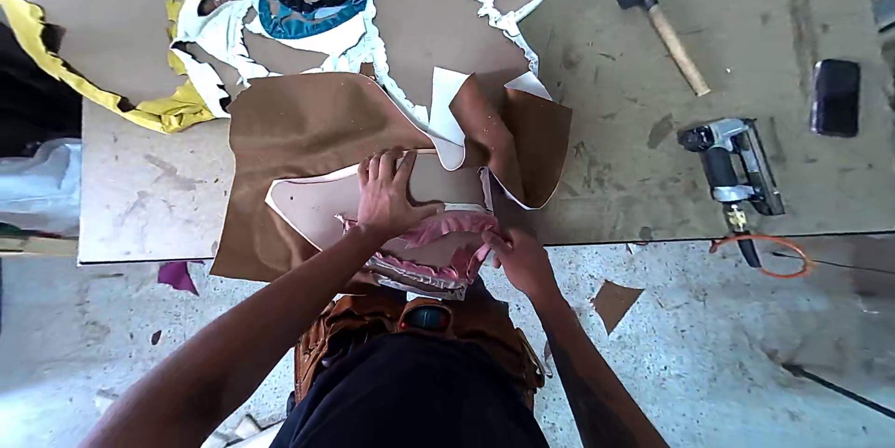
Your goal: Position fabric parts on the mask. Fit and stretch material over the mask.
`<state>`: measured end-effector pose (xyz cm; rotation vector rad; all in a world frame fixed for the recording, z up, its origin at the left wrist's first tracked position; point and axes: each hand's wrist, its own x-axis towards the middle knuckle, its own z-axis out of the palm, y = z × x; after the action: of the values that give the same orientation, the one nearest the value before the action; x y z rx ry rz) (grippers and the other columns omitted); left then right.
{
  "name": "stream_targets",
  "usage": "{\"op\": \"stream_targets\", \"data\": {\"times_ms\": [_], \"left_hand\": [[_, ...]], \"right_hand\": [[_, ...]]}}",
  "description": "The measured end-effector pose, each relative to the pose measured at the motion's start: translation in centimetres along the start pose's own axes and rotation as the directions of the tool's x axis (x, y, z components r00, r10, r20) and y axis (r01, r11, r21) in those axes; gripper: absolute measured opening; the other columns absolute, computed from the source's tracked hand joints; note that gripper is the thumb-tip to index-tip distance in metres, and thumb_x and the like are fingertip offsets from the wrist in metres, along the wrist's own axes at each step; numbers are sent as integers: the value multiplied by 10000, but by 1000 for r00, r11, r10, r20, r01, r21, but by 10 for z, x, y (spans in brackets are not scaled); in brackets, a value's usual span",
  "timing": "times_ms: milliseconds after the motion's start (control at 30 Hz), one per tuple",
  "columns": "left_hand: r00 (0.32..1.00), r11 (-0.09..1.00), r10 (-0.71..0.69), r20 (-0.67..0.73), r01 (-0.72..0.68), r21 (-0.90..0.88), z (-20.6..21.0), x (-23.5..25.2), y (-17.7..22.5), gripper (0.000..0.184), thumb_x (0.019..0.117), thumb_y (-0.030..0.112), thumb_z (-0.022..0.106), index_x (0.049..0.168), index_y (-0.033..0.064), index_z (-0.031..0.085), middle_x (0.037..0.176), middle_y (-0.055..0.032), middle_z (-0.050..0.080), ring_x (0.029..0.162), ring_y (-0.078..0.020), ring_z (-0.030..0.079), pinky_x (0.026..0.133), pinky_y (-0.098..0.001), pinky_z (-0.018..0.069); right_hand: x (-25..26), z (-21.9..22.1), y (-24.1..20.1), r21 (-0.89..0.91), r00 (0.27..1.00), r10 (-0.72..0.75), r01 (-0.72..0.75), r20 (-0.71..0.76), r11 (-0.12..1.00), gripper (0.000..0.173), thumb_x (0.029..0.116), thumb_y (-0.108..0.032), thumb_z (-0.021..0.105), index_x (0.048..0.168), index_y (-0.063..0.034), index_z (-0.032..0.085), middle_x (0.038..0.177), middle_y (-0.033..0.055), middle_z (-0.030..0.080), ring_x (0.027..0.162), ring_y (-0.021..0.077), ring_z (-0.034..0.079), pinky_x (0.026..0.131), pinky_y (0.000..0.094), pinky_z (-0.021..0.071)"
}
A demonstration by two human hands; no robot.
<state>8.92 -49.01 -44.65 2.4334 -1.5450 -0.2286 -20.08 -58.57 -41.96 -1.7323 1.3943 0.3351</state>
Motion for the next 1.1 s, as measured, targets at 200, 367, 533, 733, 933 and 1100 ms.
{"op": "stream_targets", "data": {"times_ms": [200, 367, 533, 733, 933, 1100], "left_hand": [[991, 995, 59, 121, -68, 76, 3, 0, 3, 1283, 566, 1019, 519, 1617, 319, 295, 1654, -9, 331, 1494, -303, 333, 1179, -675, 218], [992, 994, 67, 102, -75, 80, 3, 4, 2, 1289, 545, 1010, 556, 1602, 305, 339, 1601, -28, 406, 1459, -290, 379, 1175, -639, 240], [993, 993, 71, 99, -80, 84, 3, 4, 4, 1292, 523, 1020, 553, 1591, 318, 362, 1583, -46, 418, 1421, -290, 409, 1145, -624, 267], [989, 992, 73, 126, -84, 91, 3, 5, 4, 1282, 541, 1016, 551, 1602, 327, 338, 1589, -60, 408, 1433, -307, 395, 1138, -638, 265], [989, 993, 66, 132, -78, 94, 3, 7, 3, 1278, 547, 1020, 540, 1598, 318, 349, 1575, -94, 416, 1411, -329, 408, 1120, -636, 279], [989, 994, 62, 133, -74, 81, 3, 6, 4, 1270, 559, 1026, 526, 1592, 306, 363, 1574, -116, 421, 1411, -352, 417, 1135, -658, 270]], "right_hand": [[31, -17, 2, -36, 947, -43, 58, 318, 998, 578, 1007, -641, 477, 857, -120, 678, 643, 25, 669, 585, 224, 650, 614, 528, 551], [40, -22, 0, -45, 907, -19, 41, 422, 998, 592, 1017, -637, 457, 861, -102, 658, 625, 43, 645, 569, 218, 638, 588, 491, 547], [36, -26, -6, -74, 890, 25, 10, 456, 997, 587, 1015, -626, 475, 871, -81, 641, 625, 63, 636, 553, 233, 630, 568, 483, 543], [37, -29, -16, -144, 867, 111, -45, 486, 988, 583, 1019, -621, 474, 875, -78, 632, 633, 61, 644, 550, 227, 631, 555, 463, 540], [48, -28, -17, -195, 836, 152, -56, 527, 979, 598, 1020, -629, 460, 887, -70, 627, 654, 59, 658, 565, 217, 645, 562, 444, 548], [36, -40, -31, -156, 828, 155, -83, 538, 984, 550, 1034, -579, 487, 912, -60, 625, 643, 87, 637, 516, 237, 605, 507, 435, 515]]}}
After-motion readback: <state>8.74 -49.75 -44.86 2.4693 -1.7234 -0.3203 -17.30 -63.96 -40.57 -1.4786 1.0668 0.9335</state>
